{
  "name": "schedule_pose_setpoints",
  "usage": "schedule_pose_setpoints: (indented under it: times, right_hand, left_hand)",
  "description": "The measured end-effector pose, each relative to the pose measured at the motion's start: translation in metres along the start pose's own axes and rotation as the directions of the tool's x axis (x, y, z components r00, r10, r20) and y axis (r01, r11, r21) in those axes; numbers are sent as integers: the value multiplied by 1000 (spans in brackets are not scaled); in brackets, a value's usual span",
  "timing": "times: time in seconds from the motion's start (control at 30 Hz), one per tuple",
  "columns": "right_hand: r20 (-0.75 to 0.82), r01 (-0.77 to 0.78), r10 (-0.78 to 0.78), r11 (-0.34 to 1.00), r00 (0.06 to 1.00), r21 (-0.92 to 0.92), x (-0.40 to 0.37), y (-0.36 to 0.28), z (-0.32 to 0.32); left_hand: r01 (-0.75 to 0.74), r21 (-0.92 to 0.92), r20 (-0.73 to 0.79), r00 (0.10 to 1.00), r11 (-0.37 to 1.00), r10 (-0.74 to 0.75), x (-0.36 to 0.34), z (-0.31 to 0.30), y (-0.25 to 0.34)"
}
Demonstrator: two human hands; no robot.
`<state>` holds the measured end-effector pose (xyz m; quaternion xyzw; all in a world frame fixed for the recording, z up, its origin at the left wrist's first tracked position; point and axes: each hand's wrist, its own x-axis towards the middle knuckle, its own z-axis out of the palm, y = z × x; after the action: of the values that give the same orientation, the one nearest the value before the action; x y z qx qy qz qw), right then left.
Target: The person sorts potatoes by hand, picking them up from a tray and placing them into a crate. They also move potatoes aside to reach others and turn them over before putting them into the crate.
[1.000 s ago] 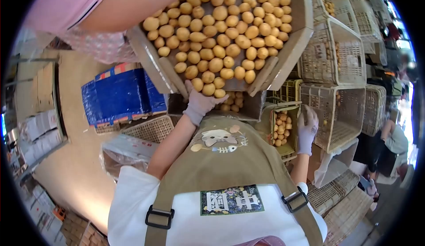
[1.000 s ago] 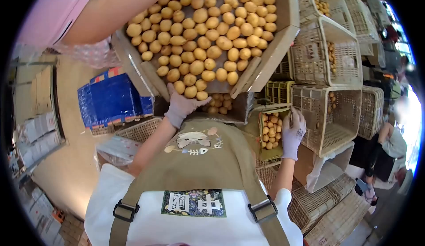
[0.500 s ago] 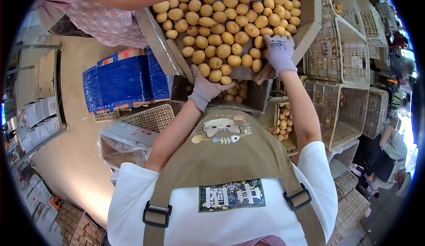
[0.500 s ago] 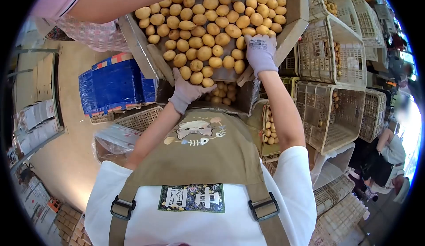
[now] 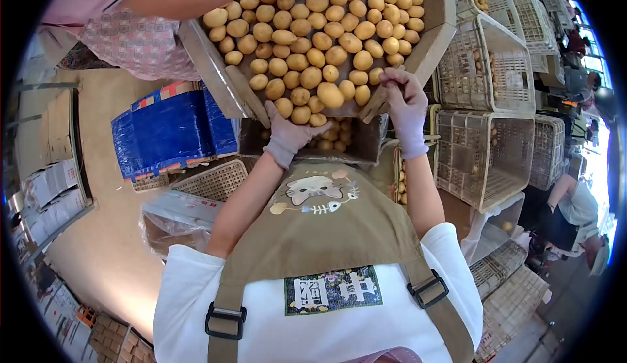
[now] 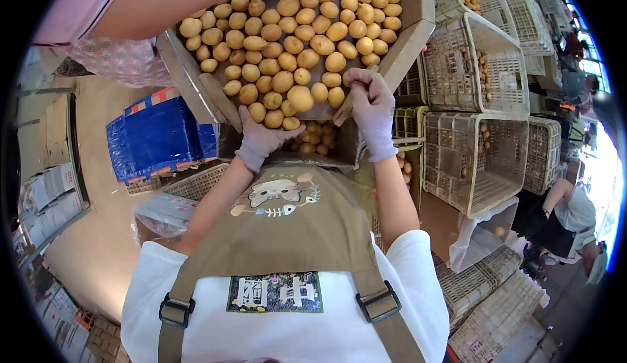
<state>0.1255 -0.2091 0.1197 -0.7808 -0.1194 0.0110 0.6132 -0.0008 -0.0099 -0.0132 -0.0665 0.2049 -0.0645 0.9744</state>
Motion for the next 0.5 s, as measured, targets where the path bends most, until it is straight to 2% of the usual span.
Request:
schedule_pose_setpoints:
  times: [0.03, 0.1, 0.13, 0.17, 0.23, 0.3, 0.33, 0.37, 0.4, 0.43, 0.5]
  right_hand:
    - [42, 41, -37, 994, 998, -98, -2, -3, 3]
    - [144, 139, -101, 950, 984, -281, -11, -8, 9]
    - [188, 101, -45, 949, 981, -298, -18, -6, 15]
    - [267, 50, 62, 918, 962, -393, -27, -8, 18]
    - [468, 236, -5, 869, 883, -436, -42, 3, 30]
    - [555, 222, 121, 831, 823, -510, -58, 5, 48]
    - [575, 197, 146, 849, 805, -491, -61, 9, 57]
    - [552, 235, 111, 822, 826, -518, -62, 11, 65]
    - [529, 270, 76, 793, 845, -546, -61, 9, 74]
    - [505, 302, 39, 762, 862, -573, -59, 8, 83]
    - [538, 301, 98, 739, 837, -603, -53, 12, 98]
  left_hand:
    - [16, -6, -93, 996, 1000, -16, 1, 5, -1]
    - [26, -52, -157, 987, 998, -34, 3, -3, -4]
    - [-18, 5, -78, 997, 1000, 18, 1, 0, -7]
    - [-21, -2, -18, 1000, 1000, 21, 4, -5, -7]
    - [-96, -44, -67, 993, 994, 93, 9, -3, -12]
    - [-27, -160, -122, 993, 987, 7, 17, -23, -7]
    - [-59, -125, -114, 992, 990, 45, 21, -27, -8]
    - [-93, -91, -107, 991, 992, 83, 24, -31, -10]
    - [-155, -45, -222, 965, 987, 142, 21, -16, -12]
    - [-161, -40, -223, 963, 986, 148, 23, -22, -12]
    - [-166, -25, -224, 962, 986, 157, 28, -32, -10]
